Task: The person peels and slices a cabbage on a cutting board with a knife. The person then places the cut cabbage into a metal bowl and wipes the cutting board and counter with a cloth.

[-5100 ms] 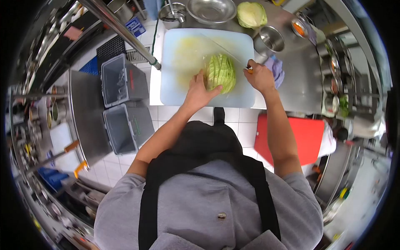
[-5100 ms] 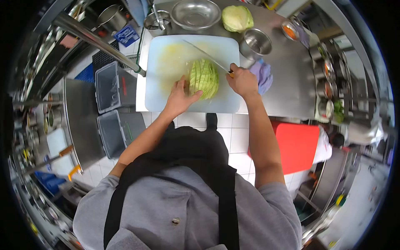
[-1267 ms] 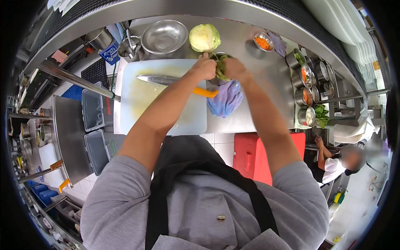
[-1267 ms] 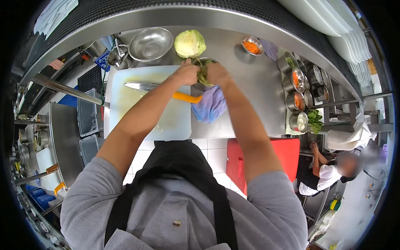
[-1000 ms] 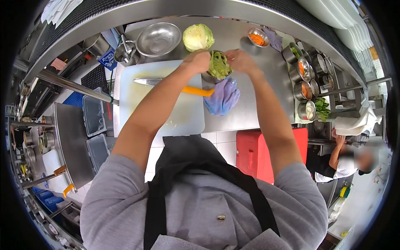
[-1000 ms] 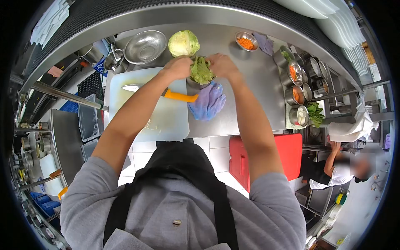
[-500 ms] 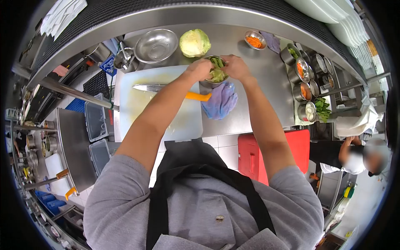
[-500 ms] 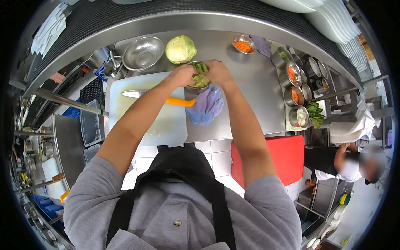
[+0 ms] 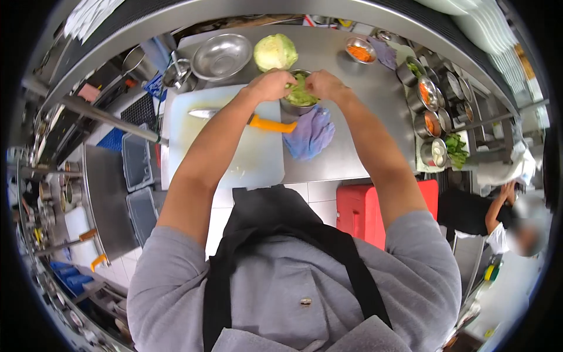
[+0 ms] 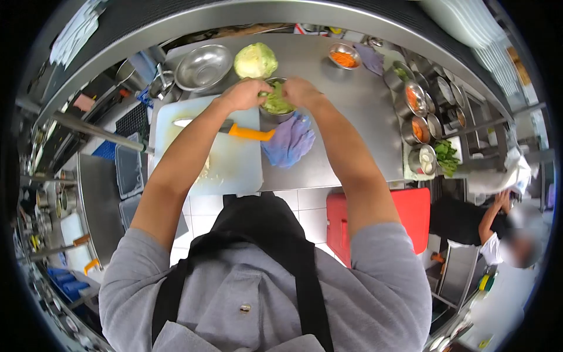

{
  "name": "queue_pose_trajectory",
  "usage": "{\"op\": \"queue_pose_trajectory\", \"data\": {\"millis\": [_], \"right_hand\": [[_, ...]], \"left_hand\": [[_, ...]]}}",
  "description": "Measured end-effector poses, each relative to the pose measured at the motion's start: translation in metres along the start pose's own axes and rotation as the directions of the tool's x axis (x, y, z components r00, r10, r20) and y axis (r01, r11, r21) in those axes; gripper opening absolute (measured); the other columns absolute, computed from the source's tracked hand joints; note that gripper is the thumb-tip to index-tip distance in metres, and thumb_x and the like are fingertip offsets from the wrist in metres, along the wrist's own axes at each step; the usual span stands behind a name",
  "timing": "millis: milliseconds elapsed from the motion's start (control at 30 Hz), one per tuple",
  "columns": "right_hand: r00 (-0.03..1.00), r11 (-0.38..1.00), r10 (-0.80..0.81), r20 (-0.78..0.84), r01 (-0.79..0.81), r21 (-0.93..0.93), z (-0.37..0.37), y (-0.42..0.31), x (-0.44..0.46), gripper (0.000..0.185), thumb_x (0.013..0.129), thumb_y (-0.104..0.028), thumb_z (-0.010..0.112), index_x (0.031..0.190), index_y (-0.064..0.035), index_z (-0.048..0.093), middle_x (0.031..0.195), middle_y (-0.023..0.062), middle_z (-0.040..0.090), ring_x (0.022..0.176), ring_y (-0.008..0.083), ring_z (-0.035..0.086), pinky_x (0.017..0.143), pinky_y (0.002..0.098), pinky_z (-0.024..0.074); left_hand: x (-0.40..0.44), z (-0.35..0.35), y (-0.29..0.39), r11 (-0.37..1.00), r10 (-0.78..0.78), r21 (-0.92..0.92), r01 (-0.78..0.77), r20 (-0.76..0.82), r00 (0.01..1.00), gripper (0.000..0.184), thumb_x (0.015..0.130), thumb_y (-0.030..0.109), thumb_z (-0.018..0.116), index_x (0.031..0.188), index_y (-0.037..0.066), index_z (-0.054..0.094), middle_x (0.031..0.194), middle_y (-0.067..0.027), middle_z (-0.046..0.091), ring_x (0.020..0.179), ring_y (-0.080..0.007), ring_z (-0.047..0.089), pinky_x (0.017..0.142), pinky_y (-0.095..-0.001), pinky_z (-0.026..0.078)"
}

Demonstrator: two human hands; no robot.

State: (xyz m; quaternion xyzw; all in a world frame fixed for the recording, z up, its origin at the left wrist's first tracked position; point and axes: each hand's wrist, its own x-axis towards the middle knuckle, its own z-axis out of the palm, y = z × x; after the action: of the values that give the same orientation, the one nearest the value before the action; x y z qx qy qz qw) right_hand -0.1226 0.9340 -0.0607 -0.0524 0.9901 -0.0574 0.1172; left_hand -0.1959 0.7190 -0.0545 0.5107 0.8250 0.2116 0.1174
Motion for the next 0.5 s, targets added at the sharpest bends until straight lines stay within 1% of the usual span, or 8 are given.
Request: {"op": "queue_pose_trajectory", "data": {"millis": [67, 133, 167, 200, 267, 333, 400, 500], "right_hand": [[0.992, 0.998, 0.063, -0.113, -0.063, 0.006, -0.009, -0.015, -0.012, 0.020, 0.088, -0.017, 0.067, 0.105, -0.0117, 0.077, 0.105, 0.0179, 0.076, 0.099, 0.0367, 0.072, 0.088, 0.0472, 0.0573], [0.968, 0.993, 0.122, -0.220, -0.117, 0.035, -0.017, -0.057, -0.030, 0.018, 0.089, -0.018, 0.067, 0.103, -0.0094, 0.076, 0.104, 0.0205, 0.075, 0.099, 0.0376, 0.072, 0.088, 0.0492, 0.0568], [0.957, 0.974, 0.131, -0.260, -0.075, 0.215, -0.019, -0.083, -0.045, 0.019, 0.091, -0.019, 0.067, 0.106, -0.0096, 0.074, 0.102, 0.0209, 0.074, 0.097, 0.0386, 0.072, 0.086, 0.0498, 0.0571], [0.944, 0.923, 0.153, -0.293, -0.030, 0.385, -0.016, -0.104, -0.057, 0.019, 0.093, -0.020, 0.067, 0.108, -0.0099, 0.072, 0.100, 0.0214, 0.074, 0.094, 0.0397, 0.072, 0.085, 0.0503, 0.0573], [0.960, 0.896, -0.111, -0.255, 0.208, 0.392, 0.028, -0.136, -0.064, 0.029, 0.096, -0.023, 0.065, 0.123, -0.0120, 0.067, 0.109, 0.0194, 0.072, 0.102, 0.0395, 0.070, 0.089, 0.0506, 0.0557], [0.955, 0.927, -0.108, -0.275, 0.197, 0.319, 0.077, -0.159, -0.046, 0.036, 0.096, -0.023, 0.065, 0.131, -0.0132, 0.062, 0.117, 0.0188, 0.069, 0.109, 0.0384, 0.067, 0.093, 0.0501, 0.0541], [0.947, 0.952, -0.101, -0.306, 0.181, 0.245, 0.105, -0.168, -0.031, 0.043, 0.096, -0.022, 0.065, 0.138, -0.0143, 0.058, 0.125, 0.0182, 0.066, 0.117, 0.0374, 0.064, 0.097, 0.0497, 0.0524], [0.969, 0.974, -0.098, -0.225, 0.140, 0.180, 0.116, -0.171, -0.023, 0.048, 0.099, -0.018, 0.060, 0.146, -0.0144, 0.052, 0.128, 0.0188, 0.061, 0.121, 0.0390, 0.060, 0.100, 0.0499, 0.0508]], "left_hand": [[-0.029, -0.014, -0.005, 0.997, -0.080, 0.002, 0.081, -0.079, 0.994, 0.032, 0.092, 0.016, 0.069, 0.123, 0.008, 0.074, 0.121, -0.0156, 0.073, 0.112, -0.0329, 0.070, 0.100, -0.0413, 0.054], [-0.076, -0.035, -0.016, 0.934, -0.218, -0.342, 0.102, -0.321, 0.922, 0.028, 0.096, 0.021, 0.068, 0.119, 0.006, 0.075, 0.115, -0.0142, 0.076, 0.104, -0.0268, 0.073, 0.093, -0.0361, 0.056], [-0.109, -0.036, -0.031, 0.903, -0.291, -0.416, 0.104, -0.415, 0.862, 0.028, 0.098, 0.023, 0.066, 0.117, 0.005, 0.075, 0.113, -0.0143, 0.076, 0.101, -0.0243, 0.073, 0.090, -0.0341, 0.056], [-0.148, -0.034, -0.048, 0.870, -0.359, -0.484, 0.089, -0.500, 0.788, 0.029, 0.101, 0.025, 0.065, 0.115, 0.003, 0.076, 0.112, -0.0144, 0.077, 0.098, -0.0219, 0.074, 0.088, -0.0320, 0.056], [-0.225, -0.018, -0.061, 0.745, -0.662, -0.559, 0.364, -0.550, 0.510, 0.032, 0.102, 0.027, 0.063, 0.112, 0.000, 0.076, 0.107, -0.0193, 0.077, 0.102, -0.0291, 0.075, 0.089, -0.0356, 0.057], [-0.286, 0.011, -0.054, 0.591, -0.796, -0.565, 0.576, -0.525, 0.302, 0.036, 0.101, 0.030, 0.064, 0.117, -0.001, 0.074, 0.108, -0.0203, 0.077, 0.108, -0.0310, 0.074, 0.094, -0.0386, 0.056], [-0.328, 0.062, -0.049, 0.623, -0.758, -0.497, 0.604, -0.573, 0.310, 0.050, 0.099, 0.034, 0.066, 0.135, -0.001, 0.063, 0.126, -0.0239, 0.070, 0.126, -0.0361, 0.065, 0.106, -0.0418, 0.049], [-0.330, 0.095, -0.016, 0.691, -0.705, -0.310, 0.653, -0.489, 0.514, 0.077, 0.098, 0.040, 0.066, 0.156, -0.002, 0.037, 0.157, -0.0264, 0.042, 0.150, -0.0400, 0.037, 0.123, -0.0482, 0.030]]}}
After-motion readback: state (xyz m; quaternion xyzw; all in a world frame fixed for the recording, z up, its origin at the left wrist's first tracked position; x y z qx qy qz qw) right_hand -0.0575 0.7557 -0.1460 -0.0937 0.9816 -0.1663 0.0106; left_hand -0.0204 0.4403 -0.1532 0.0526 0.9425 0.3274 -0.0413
